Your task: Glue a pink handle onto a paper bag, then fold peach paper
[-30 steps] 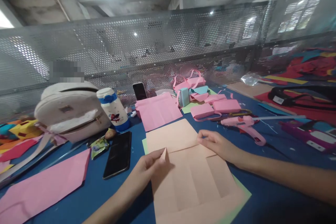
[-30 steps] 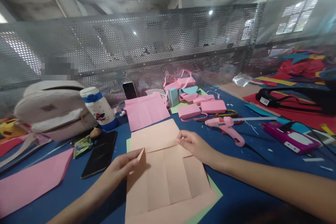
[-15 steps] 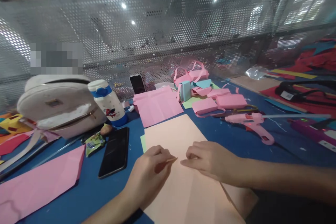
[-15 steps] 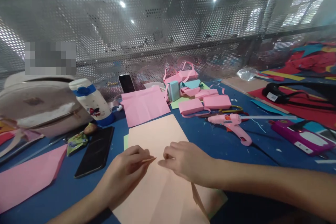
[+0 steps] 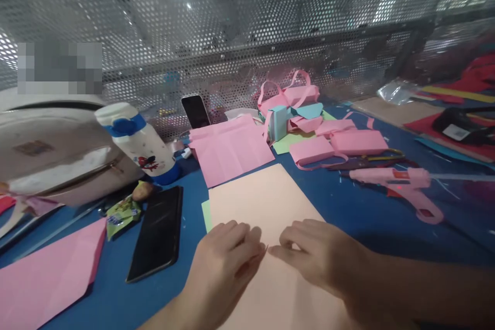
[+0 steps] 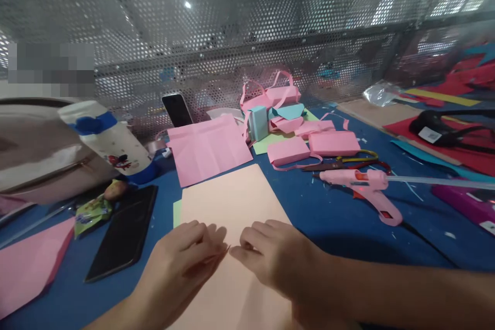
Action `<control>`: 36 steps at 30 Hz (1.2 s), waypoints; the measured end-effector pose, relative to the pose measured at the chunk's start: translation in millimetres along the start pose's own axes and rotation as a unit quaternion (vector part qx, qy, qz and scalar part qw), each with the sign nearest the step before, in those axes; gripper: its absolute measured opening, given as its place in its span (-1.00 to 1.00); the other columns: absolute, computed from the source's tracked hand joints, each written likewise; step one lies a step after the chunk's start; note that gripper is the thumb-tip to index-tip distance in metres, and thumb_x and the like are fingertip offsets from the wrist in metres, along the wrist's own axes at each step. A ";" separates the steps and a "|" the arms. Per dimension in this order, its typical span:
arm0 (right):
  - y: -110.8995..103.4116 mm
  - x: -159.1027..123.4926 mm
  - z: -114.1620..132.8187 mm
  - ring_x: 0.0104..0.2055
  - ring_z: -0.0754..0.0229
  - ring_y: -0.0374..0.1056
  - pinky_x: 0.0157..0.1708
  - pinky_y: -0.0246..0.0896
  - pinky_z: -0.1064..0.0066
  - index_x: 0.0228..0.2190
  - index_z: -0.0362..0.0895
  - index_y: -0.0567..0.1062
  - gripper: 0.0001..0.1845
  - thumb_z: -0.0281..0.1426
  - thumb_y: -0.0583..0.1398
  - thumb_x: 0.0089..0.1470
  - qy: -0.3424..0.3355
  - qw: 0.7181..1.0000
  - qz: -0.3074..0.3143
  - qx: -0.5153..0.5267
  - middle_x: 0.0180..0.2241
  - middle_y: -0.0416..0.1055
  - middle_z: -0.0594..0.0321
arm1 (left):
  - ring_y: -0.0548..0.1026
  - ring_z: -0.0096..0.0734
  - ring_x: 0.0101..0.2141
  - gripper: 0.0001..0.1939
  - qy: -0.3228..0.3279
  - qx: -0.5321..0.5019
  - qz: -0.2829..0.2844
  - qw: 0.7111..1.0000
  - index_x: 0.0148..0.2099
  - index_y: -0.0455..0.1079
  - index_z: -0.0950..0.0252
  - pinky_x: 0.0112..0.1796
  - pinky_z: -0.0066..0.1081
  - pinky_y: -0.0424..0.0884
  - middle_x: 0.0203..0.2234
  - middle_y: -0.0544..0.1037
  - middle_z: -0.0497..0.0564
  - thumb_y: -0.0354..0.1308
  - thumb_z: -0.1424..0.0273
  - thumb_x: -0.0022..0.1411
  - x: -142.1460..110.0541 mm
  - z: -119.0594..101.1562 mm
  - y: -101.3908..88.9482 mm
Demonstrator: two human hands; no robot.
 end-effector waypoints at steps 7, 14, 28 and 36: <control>11.5 -1.9 2.2 -0.40 0.19 0.19 -0.40 0.05 0.33 -0.17 -0.18 0.45 -0.79 -0.54 0.03 0.28 -0.027 0.994 0.094 0.042 -0.39 0.38 0.24 | 0.19 -0.42 -0.49 -0.90 0.091 0.071 -0.016 0.993 -0.30 0.39 0.31 -0.47 -0.35 0.05 -0.50 0.35 -0.09 0.11 0.55 0.29 0.8 -16.3 -2.2; 4.9 -5.0 9.6 -0.25 0.14 0.23 -0.20 0.14 0.30 0.00 -0.31 0.37 -0.66 -0.56 -0.06 0.27 -0.047 0.995 0.083 0.039 -0.24 0.43 0.10 | 0.29 -0.41 -0.48 -0.91 0.121 0.094 -0.014 0.988 -0.18 0.42 0.35 -0.48 -0.34 0.14 -0.45 0.45 -0.05 0.11 0.56 0.28 1.7 -23.3 -2.9; 11.6 -6.4 4.1 -0.31 0.15 0.20 -0.28 0.09 0.30 0.02 -0.29 0.36 -0.68 -0.56 -0.01 0.27 -0.035 0.994 0.100 0.037 -0.33 0.37 0.16 | 0.48 -0.34 -0.25 -0.80 0.169 0.090 0.031 0.981 -0.06 0.45 0.39 -0.30 -0.29 0.34 -0.20 0.57 -0.01 0.10 0.60 0.29 -8.6 -26.6 1.1; 20.0 -3.9 5.7 -0.32 0.15 0.22 -0.35 0.11 0.29 0.04 -0.28 0.34 -0.67 -0.52 0.04 0.25 -0.039 0.988 0.143 0.035 -0.31 0.42 0.17 | 0.44 -0.28 -0.07 -0.68 0.175 0.235 0.031 0.956 0.08 0.42 0.36 -0.12 -0.27 0.31 -0.05 0.54 0.01 -0.04 0.50 0.37 -29.7 -40.9 10.7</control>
Point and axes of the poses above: each hand's wrist, its own x-axis towards the middle knuckle, its own y-axis out of the palm, z = x × y, the point moved 10 cm from there along x, towards the middle knuckle
